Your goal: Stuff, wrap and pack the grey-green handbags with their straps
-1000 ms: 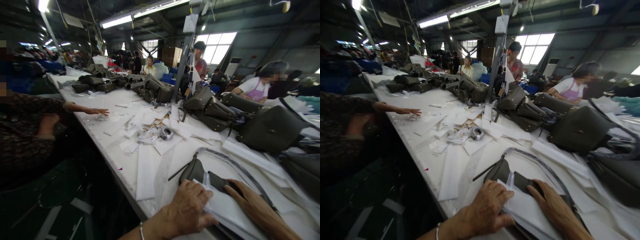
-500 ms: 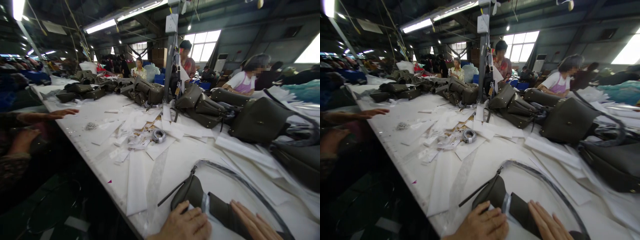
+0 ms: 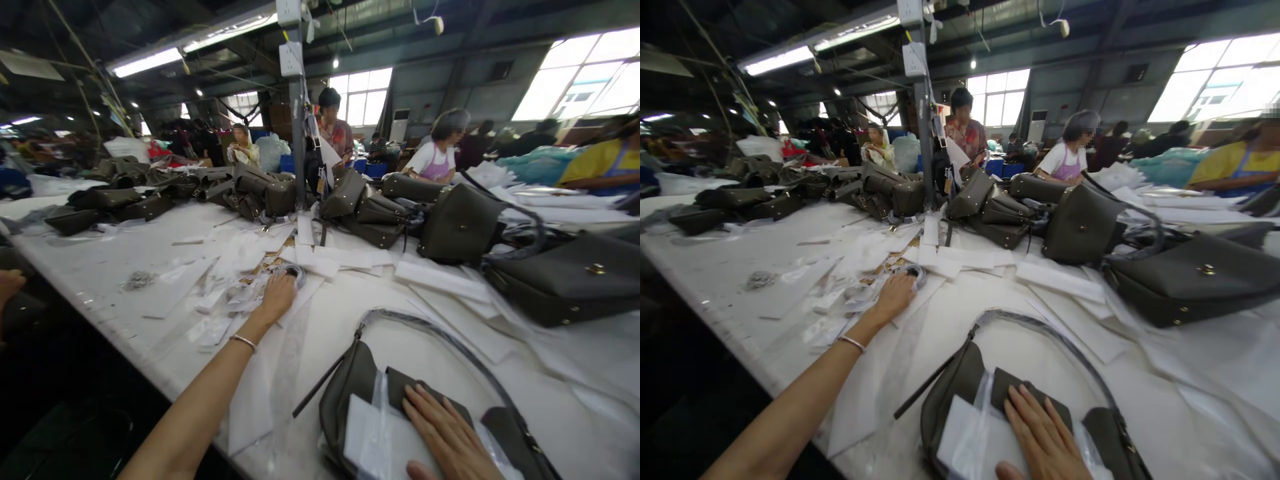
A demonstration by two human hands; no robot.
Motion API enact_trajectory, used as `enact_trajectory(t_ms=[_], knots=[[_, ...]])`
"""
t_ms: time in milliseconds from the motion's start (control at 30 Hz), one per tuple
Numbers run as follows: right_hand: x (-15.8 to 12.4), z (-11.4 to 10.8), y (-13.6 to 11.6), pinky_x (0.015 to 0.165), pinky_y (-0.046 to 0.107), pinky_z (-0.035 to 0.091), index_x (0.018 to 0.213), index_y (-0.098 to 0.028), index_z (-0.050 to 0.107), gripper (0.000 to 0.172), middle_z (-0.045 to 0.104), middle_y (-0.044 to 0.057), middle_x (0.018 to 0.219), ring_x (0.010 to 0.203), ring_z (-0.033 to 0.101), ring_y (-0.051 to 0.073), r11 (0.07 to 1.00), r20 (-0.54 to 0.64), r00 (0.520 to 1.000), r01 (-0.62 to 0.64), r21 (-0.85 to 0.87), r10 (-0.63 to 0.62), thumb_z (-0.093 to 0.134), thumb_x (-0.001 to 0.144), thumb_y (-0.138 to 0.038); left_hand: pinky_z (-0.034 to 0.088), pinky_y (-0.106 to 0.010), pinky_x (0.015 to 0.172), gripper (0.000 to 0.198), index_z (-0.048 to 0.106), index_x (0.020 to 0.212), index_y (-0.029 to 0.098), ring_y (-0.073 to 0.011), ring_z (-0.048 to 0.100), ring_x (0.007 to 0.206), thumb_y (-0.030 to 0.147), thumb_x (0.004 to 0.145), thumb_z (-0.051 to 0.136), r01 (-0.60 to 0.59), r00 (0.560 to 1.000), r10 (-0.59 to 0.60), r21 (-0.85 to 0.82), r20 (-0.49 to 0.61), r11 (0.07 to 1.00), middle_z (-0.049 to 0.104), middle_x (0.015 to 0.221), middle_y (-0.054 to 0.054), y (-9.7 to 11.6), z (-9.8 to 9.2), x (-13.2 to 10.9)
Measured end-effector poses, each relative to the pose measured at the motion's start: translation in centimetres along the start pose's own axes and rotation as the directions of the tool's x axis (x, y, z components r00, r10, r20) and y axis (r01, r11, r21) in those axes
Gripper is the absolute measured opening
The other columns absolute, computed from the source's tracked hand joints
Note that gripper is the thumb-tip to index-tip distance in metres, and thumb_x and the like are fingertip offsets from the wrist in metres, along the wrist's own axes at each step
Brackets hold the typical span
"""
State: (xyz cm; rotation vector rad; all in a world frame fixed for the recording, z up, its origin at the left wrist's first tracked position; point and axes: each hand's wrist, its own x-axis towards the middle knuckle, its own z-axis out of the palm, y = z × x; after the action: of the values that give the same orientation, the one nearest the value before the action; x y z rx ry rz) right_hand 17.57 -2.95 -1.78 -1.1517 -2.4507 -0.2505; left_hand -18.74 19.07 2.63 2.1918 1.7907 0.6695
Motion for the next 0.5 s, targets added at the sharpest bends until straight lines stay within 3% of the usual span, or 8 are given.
enact_trajectory(t_ms=[67,133,267,367,433,500], knots=[[0.5,-0.6,-0.7,0.09,0.041,0.058,0.152,-0.026,0.028,0.079,0.05,0.006,0.142,0.116,0.061,0.031,1.0,-0.018,1.0,-0.003,0.01,0.003,0.064,0.086,-0.05,0.018,-0.058,0.114,0.017,0.06,0.09,0.015,-0.0367,0.045,0.127,0.011,0.074,0.057,0.021,1.0,-0.02,-0.062,0.018,0.998,0.065,0.108,-0.017,0.0,-0.4,0.9],[0.7,-0.9,-0.9,0.092,0.04,0.057,0.151,-0.026,0.033,0.075,0.051,0.006,0.141,0.118,0.06,0.031,0.999,-0.016,1.0,-0.026,0.035,0.027,0.064,0.087,-0.048,0.028,-0.059,0.108,0.009,0.059,0.083,0.015,-0.0371,0.054,0.115,0.021,0.077,0.058,0.027,0.998,-0.019,-0.155,0.054,0.988,0.066,0.093,-0.015,1.1,-0.9,1.1],[0.7,-1.0,-1.0,0.097,0.041,0.054,0.145,-0.028,0.045,0.064,0.053,0.005,0.14,0.12,0.059,0.03,0.991,0.04,0.994,-0.103,0.087,0.1,0.063,0.087,-0.05,0.052,-0.041,0.085,0.041,0.057,0.105,0.014,-0.0251,0.065,0.09,0.049,0.093,0.04,0.003,0.983,0.078,-0.435,0.168,0.9,0.066,0.088,-0.009,6.0,-1.1,0.1],[0.8,-1.0,-1.0,0.096,0.04,0.054,0.142,-0.026,0.05,0.061,0.054,0.006,0.139,0.12,0.059,0.03,0.994,0.044,0.995,-0.091,0.058,0.089,0.062,0.087,-0.05,0.055,-0.033,0.075,0.052,0.048,0.125,0.014,-0.0189,0.067,0.083,0.051,0.098,0.024,0.008,0.962,0.163,-0.617,0.221,0.787,0.066,0.097,-0.01,10.3,0.8,-1.2],[0.9,-1.2,-1.0,0.095,0.039,0.055,0.141,-0.023,0.05,0.061,0.054,0.007,0.139,0.119,0.06,0.03,0.998,0.023,0.998,-0.065,0.025,0.064,0.062,0.087,-0.049,0.055,-0.032,0.074,0.048,0.045,0.126,0.013,-0.0182,0.067,0.083,0.048,0.097,0.03,0.034,0.955,0.181,-0.693,0.235,0.72,0.066,0.097,-0.01,12.3,2.9,-1.7],[0.9,-1.3,-1.1,0.094,0.038,0.055,0.142,-0.022,0.049,0.062,0.054,0.007,0.139,0.118,0.06,0.03,0.999,0.001,0.999,-0.041,0.007,0.041,0.062,0.087,-0.049,0.054,-0.034,0.079,0.04,0.048,0.121,0.013,-0.0191,0.065,0.086,0.039,0.091,0.047,0.033,0.961,0.164,-0.683,0.221,0.729,0.066,0.094,-0.008,13.3,4.9,-1.9]])
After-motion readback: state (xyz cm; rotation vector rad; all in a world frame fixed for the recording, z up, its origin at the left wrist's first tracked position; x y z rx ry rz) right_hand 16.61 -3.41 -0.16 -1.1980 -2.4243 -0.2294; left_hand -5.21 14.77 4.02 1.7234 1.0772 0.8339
